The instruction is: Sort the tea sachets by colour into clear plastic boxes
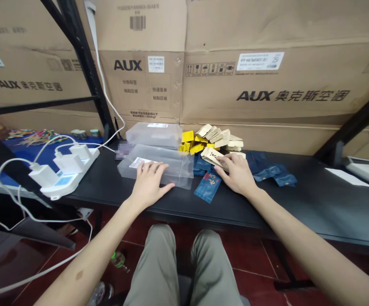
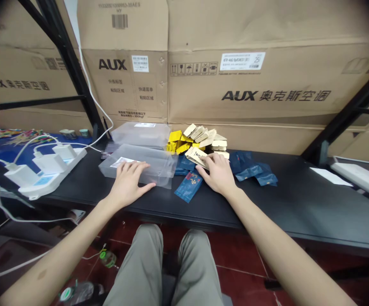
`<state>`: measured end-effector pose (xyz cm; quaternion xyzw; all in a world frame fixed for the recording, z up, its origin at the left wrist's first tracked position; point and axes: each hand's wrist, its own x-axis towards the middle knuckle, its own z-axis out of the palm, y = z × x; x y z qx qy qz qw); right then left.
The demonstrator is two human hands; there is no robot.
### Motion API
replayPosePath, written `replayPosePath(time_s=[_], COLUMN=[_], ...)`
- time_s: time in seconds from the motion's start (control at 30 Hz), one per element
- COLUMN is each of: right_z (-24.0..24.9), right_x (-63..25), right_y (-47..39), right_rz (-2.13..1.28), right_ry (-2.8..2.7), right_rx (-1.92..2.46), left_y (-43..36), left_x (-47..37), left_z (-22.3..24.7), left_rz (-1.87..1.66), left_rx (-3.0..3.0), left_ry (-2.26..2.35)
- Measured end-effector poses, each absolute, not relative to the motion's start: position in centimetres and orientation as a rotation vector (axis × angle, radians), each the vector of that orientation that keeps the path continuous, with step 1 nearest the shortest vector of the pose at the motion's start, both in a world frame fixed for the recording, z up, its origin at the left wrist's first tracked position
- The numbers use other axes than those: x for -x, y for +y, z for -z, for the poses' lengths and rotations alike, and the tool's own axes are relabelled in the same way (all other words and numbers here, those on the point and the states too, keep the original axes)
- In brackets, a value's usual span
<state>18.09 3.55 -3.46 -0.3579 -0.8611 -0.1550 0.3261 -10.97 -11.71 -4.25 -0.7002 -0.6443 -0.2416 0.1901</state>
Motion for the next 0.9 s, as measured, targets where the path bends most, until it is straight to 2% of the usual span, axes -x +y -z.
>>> replayPosePath(time_s=[0.53, 0.9], right_z=[3.9, 3.6], right_x=[-18.1, -17.9], right_y=[4.0, 3.8], right_rz=[0.410, 0.390], right_ry=[-2.256, -2.260], right_rx=[0.945, 0.953], left_y=[-11.3, -11.1], left_x=[13.9, 13.1], left_z=[4.0, 4.5], left_rz=[0.536, 0.603], left_rx=[1.827, 1.919], left_ry=[-1.891, -1.750])
